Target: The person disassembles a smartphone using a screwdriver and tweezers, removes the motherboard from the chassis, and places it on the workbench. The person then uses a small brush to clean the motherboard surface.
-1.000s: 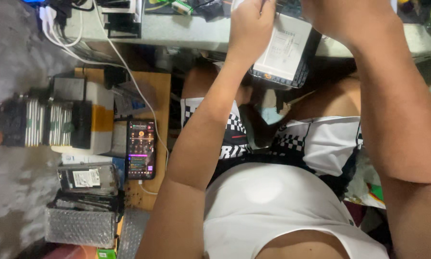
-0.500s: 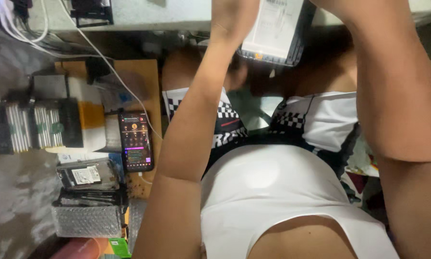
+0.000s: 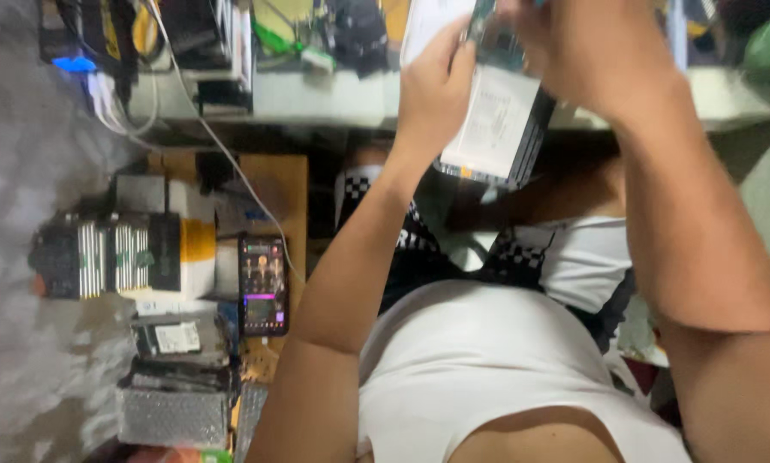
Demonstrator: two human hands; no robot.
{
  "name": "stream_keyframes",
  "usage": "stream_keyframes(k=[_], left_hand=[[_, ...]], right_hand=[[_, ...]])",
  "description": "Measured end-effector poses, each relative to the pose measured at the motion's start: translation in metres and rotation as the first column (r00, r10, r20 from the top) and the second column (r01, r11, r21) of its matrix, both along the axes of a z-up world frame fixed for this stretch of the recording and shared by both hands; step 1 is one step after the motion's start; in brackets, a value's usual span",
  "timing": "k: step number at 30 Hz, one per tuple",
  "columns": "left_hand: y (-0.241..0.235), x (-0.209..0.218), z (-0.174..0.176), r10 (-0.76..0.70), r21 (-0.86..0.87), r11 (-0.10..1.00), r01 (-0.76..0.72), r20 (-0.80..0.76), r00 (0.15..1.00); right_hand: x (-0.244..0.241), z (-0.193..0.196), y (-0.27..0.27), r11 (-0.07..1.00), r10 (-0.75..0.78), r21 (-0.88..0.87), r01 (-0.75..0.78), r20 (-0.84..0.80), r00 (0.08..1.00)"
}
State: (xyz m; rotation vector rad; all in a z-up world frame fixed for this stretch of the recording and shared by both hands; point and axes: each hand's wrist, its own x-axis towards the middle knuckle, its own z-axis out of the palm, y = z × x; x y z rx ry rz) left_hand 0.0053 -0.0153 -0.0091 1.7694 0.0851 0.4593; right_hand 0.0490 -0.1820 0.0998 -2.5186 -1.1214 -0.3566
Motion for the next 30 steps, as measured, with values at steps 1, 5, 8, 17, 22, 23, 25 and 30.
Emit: stream_keyframes(k=[1, 5, 8, 17, 22, 23, 25, 30], left_hand=[[0.000, 0.000, 0.002, -0.010, -0.026, 1.000, 0.008, -0.050, 0.999], [0.001, -0.004, -0.004, -0.071, -0.070, 0.995, 0.076, 0.070, 0.995], [0.001, 0.002, 0.000, -0.052, -0.063, 0.997, 0.054, 0.030, 0.998], [0.007, 0.007, 0.009, -0.036, -0.062, 0.997, 0.034, -0.027, 0.999], [0.010, 0.011, 0.005, -0.079, -0.138, 0.988, 0.069, -0.067, 0.995], [0.010, 0.012, 0.005, -0.079, -0.141, 0.988, 0.069, -0.071, 0.994], [0.011, 0.012, 0.005, -0.081, -0.145, 0.987, 0.069, -0.080, 0.993], [0.017, 0.018, 0.017, -0.091, -0.155, 0.985, 0.074, -0.102, 0.991]], right_hand=[[-0.002, 0.006, 0.001, 0.996, 0.061, 0.066, -0.060, 0.001, 0.998], [-0.015, 0.017, 0.006, 0.957, 0.201, 0.216, -0.195, -0.005, 0.980], [-0.012, 0.027, 0.011, 0.968, 0.181, 0.184, -0.170, -0.047, 0.982], [0.000, 0.036, 0.022, 0.961, 0.214, 0.172, -0.215, 0.022, 0.976], [0.006, 0.036, 0.029, 0.974, 0.160, 0.168, -0.151, -0.045, 0.986], [0.003, 0.036, 0.027, 0.974, 0.163, 0.166, -0.154, -0.041, 0.986], [0.001, 0.034, 0.027, 0.975, 0.143, 0.177, -0.132, -0.047, 0.989], [0.007, 0.018, 0.025, 0.917, 0.175, 0.388, -0.090, -0.188, 0.967]])
